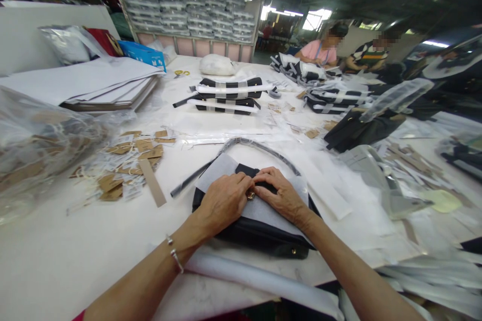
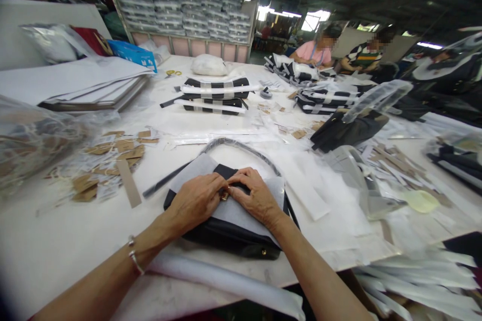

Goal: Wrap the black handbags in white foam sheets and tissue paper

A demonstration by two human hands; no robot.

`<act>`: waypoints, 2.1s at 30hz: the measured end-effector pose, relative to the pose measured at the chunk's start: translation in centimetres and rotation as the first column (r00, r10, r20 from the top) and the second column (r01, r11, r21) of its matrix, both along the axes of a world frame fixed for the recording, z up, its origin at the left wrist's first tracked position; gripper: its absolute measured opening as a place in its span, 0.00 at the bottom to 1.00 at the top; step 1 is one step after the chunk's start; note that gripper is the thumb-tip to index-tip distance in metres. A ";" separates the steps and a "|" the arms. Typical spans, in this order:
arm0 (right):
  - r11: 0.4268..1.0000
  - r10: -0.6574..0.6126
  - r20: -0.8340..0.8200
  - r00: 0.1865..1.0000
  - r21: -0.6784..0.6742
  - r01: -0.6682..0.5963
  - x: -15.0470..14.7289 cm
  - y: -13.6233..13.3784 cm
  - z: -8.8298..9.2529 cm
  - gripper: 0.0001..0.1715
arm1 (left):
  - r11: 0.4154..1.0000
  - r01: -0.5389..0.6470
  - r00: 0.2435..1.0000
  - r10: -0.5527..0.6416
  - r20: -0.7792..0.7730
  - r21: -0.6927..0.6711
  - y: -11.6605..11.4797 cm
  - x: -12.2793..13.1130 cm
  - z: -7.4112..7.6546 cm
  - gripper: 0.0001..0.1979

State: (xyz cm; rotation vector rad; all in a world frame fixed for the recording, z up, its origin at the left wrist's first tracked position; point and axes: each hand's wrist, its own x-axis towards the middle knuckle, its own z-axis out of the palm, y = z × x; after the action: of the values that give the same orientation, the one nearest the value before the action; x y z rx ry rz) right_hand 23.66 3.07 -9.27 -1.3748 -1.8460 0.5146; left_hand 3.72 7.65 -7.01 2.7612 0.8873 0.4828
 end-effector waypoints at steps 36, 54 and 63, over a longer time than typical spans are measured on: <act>0.991 -0.118 -0.129 0.985 0.049 0.126 0.3 0.1 -0.6 0.09 | 0.995 0.057 0.997 -0.053 0.053 -0.078 -0.1 0.1 0.1 0.13; 0.987 -0.138 -0.203 0.969 0.053 0.152 0.3 0.3 -0.8 0.09 | 1.000 -0.007 0.999 0.008 0.052 -0.017 0.3 0.5 -0.8 0.14; 0.998 -0.043 -0.068 0.997 0.040 0.046 0.0 -0.2 -0.2 0.22 | 0.999 -0.036 0.993 0.039 0.111 -0.029 0.3 0.5 -0.9 0.15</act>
State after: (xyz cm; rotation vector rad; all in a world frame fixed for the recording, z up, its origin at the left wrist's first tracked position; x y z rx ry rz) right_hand 23.68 2.83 -9.49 -1.3517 -1.7591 0.4910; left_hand 4.27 7.97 -7.92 2.6679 0.9135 0.6202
